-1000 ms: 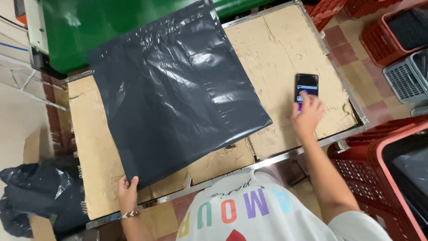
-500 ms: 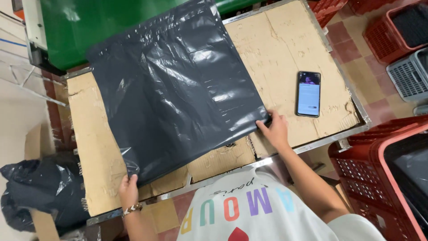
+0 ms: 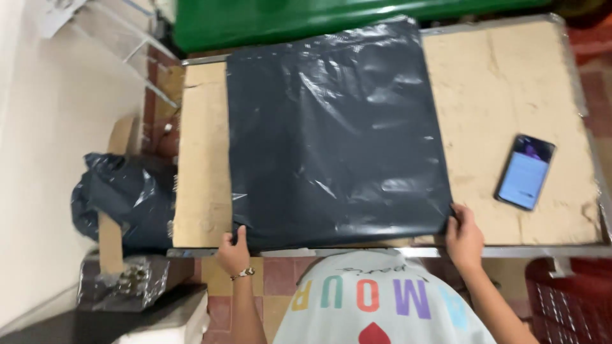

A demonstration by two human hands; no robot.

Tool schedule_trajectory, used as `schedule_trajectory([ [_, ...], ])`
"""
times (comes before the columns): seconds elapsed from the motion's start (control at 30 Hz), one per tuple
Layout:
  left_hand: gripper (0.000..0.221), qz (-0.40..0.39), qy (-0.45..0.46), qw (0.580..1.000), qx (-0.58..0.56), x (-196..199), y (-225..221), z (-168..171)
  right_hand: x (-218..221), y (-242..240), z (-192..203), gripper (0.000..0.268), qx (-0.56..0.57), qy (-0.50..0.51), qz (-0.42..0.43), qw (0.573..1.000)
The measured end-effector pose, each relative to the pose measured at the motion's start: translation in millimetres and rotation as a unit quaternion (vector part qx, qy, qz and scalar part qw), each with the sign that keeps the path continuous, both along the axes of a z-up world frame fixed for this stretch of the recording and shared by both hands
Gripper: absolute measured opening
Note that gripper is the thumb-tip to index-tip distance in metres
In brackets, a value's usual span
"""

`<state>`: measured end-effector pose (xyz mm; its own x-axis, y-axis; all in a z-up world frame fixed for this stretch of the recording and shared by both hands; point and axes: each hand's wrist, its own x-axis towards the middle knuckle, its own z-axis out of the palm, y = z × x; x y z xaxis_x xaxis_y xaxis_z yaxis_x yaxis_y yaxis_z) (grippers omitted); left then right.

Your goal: Folding and stacking plastic bags into a storage bin

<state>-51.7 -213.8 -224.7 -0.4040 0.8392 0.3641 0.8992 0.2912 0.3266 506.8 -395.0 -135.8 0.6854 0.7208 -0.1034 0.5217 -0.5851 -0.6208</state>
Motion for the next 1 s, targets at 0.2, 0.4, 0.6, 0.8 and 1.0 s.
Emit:
schedule_trajectory([
  [0.2, 0.057, -0.155, 0.038, 0.987, 0.029, 86, 63, 105, 51, 54, -16, 0.038, 0.024, -0.188, 0.081, 0.979],
  [0.4, 0.078, -0.437, 0.095, 0.893, -0.042, 286, 177, 137, 53, 274, 7, 0.069, 0.107, -0.261, 0.174, 0.944],
  [0.6, 0.086, -0.503, 0.107, 0.846, -0.139, 328, 202, 105, 87, 405, 14, 0.091, -0.053, -0.237, 0.058, 0.968],
  [0.8, 0.08, -0.509, 0.143, 0.847, -0.05, 324, 218, 74, 157, 448, -5, 0.092, -0.154, -0.037, 0.042, 0.986],
  [1.0, 0.076, -0.519, 0.146, 0.842, -0.031, 320, 250, 58, 163, 489, -12, 0.08, -0.067, 0.073, 0.073, 0.992],
])
